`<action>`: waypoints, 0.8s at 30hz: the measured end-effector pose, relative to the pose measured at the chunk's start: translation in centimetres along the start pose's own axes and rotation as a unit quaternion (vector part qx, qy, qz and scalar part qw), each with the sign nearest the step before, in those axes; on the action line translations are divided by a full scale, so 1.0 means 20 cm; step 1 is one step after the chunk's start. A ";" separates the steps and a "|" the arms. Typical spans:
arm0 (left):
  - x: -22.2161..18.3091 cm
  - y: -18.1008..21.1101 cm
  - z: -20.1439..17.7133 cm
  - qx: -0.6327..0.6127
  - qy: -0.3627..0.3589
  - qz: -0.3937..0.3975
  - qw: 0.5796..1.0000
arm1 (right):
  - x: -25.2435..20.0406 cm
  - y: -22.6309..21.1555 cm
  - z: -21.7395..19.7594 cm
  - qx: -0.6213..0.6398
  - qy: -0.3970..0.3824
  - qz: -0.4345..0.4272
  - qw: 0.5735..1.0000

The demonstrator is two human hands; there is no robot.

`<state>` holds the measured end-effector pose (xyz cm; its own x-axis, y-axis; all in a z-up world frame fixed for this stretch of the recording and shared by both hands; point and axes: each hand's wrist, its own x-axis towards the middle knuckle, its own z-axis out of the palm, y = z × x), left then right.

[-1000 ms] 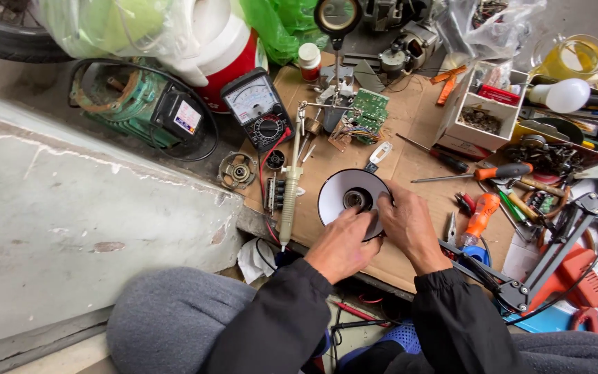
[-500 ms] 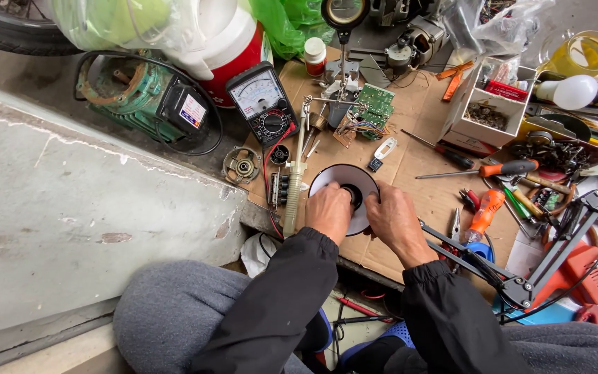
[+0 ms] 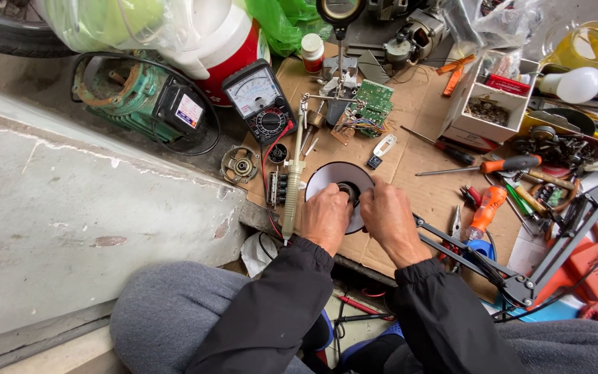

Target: Repairing a desk lamp by disassembling the socket and testing the wiring with a multimeter

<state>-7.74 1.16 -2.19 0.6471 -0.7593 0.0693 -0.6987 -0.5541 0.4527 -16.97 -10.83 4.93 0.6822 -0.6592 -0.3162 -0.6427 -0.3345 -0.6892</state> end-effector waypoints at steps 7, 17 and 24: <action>0.00 -0.08 -0.02 0.080 0.017 -0.008 0.997 | -0.25 -0.10 -0.02 -0.003 0.049 -0.113 0.992; -0.12 -0.04 0.01 -0.040 0.082 -0.160 0.983 | -0.33 0.62 0.18 0.403 0.081 0.253 0.876; -0.28 -0.12 -0.02 -0.076 -0.071 -0.305 0.947 | -0.14 0.63 0.22 0.692 0.147 0.253 0.660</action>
<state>-9.67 6.87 -3.26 0.8612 -0.3581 -0.3607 -0.1493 -0.8566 0.4939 -25.43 -10.25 -5.61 0.2745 -0.6213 -0.7340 0.3105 0.7797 -0.5438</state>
